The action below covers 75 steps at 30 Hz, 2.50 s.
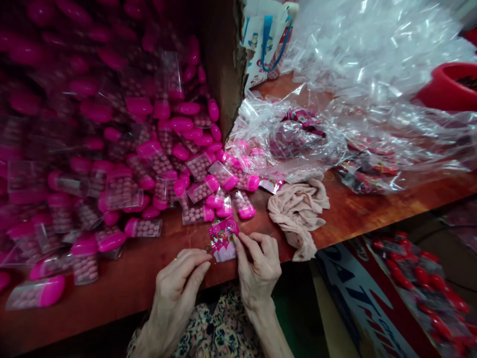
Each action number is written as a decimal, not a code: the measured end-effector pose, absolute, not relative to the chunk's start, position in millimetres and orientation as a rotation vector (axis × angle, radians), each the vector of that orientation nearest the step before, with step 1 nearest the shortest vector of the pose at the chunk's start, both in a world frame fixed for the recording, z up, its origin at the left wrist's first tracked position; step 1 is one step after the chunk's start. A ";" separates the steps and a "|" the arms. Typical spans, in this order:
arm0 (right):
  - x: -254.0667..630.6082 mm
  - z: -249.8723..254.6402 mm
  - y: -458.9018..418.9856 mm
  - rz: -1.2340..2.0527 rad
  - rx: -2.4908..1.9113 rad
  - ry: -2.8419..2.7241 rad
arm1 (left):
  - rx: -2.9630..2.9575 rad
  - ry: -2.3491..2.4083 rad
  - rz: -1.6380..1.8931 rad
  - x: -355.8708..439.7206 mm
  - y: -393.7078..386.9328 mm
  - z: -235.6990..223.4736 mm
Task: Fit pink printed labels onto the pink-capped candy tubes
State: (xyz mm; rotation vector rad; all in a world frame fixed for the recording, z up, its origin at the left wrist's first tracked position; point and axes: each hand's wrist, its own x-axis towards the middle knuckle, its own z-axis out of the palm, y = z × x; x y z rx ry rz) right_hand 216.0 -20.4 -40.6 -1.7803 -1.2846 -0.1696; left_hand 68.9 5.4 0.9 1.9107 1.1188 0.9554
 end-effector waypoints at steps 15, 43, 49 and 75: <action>214.5 -42.8 -21.6 0.053 -1.783 -1.152 | 1.963 1.135 1.000 70.6 8.2 -4.2; 200.6 -6.5 -33.7 0.597 -1.620 -0.619 | 1.243 1.011 0.889 78.5 19.6 7.0; 191.7 -14.7 -30.8 0.600 -1.632 -0.785 | 0.950 1.037 0.842 85.3 26.1 7.0; 225.1 -36.6 -26.1 0.369 -1.676 -0.492 | 2.639 1.220 0.714 111.2 34.4 -20.1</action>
